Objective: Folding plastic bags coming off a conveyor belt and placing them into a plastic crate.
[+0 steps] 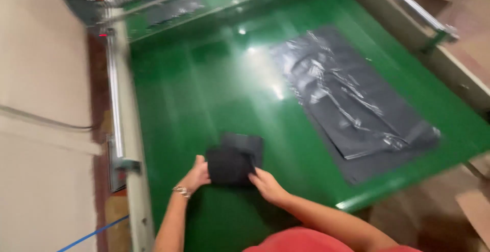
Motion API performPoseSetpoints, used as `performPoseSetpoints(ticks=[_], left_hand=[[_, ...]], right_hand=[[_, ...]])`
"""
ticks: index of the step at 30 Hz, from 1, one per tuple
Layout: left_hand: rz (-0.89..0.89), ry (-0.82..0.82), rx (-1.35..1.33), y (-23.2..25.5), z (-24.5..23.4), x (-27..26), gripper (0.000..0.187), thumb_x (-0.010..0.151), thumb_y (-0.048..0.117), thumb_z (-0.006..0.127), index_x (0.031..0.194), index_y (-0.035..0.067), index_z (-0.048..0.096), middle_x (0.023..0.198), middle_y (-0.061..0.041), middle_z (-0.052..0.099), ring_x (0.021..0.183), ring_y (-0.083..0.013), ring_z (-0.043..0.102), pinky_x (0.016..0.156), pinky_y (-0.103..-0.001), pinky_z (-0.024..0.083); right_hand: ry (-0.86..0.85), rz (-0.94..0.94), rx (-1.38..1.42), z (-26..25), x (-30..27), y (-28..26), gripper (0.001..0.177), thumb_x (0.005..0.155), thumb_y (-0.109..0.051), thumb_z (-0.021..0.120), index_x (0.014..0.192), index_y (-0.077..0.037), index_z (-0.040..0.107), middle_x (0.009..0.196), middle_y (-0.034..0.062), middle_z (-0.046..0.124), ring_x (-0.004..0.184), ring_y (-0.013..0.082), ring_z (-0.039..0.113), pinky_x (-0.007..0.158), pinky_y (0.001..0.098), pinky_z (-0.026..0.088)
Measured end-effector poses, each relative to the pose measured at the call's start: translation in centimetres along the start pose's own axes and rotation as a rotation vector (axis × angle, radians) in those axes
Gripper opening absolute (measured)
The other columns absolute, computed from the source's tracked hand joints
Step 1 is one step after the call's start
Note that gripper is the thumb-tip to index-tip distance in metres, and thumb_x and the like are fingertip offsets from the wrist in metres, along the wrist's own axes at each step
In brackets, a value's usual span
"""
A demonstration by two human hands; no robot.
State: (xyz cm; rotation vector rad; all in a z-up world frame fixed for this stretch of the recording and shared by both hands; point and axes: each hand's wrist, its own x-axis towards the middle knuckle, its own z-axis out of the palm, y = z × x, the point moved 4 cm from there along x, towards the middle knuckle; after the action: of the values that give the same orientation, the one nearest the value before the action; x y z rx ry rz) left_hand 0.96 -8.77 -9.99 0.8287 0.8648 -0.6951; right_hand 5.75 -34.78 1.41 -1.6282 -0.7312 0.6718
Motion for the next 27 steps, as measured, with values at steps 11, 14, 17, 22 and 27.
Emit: performPoseSetpoints(ticks=[11,14,17,22,27], left_hand=[[0.536,1.178,1.333,1.3,9.2,-11.2,0.043,0.096,0.049,0.052,0.112,0.011,0.061,0.101,-0.020,0.073,0.092,-0.0467,0.069,0.078,-0.057,0.053],[0.860,1.551,1.668,1.7,19.3,-14.7,0.042,0.072,0.049,0.075,0.105,0.023,0.067,0.102,-0.002,0.065,0.100,-0.0296,0.065,0.065,-0.046,0.057],[1.478,1.187,1.798,0.7,34.4,-13.0,0.018,0.070,0.030,0.064,0.088,0.026,0.063,0.079,0.001,0.059,0.074,-0.0265,0.057,0.049,-0.037,0.046],[1.496,0.893,1.699,-3.2,44.4,-2.3,0.041,0.069,0.056,0.073,0.079,0.020,0.057,0.077,0.002,0.049,0.082,-0.0246,0.057,0.054,-0.039,0.054],[1.144,0.834,1.503,-2.7,46.3,1.9,0.043,0.071,0.058,0.077,0.076,0.019,0.060,0.077,0.003,0.053,0.085,-0.0256,0.059,0.059,-0.043,0.055]], right_hand=[[0.211,0.363,0.532,-9.3,-5.2,-0.6,0.036,0.091,-0.017,0.066,0.122,-0.002,0.059,0.103,0.0175,0.074,0.090,0.0251,0.076,0.070,0.0280,0.061],[0.628,0.165,-0.154,-23.5,-11.1,-3.1,0.023,0.087,-0.027,0.066,0.102,-0.014,0.076,0.101,0.0029,0.075,0.084,0.0130,0.073,0.082,0.0285,0.057],[0.926,0.259,-0.535,-36.3,-15.4,-2.7,0.024,0.083,-0.020,0.061,0.104,-0.015,0.073,0.107,0.0011,0.072,0.097,0.0191,0.065,0.090,0.0346,0.047],[1.095,0.508,-0.884,-47.5,-19.4,2.3,0.048,0.082,-0.038,0.080,0.117,-0.008,0.065,0.105,0.0128,0.063,0.102,0.0373,0.064,0.092,0.0486,0.052],[1.005,0.631,-0.762,-49.8,-18.8,3.0,0.065,0.081,-0.051,0.079,0.120,-0.002,0.062,0.108,0.0175,0.062,0.107,0.0429,0.062,0.094,0.0525,0.051]])
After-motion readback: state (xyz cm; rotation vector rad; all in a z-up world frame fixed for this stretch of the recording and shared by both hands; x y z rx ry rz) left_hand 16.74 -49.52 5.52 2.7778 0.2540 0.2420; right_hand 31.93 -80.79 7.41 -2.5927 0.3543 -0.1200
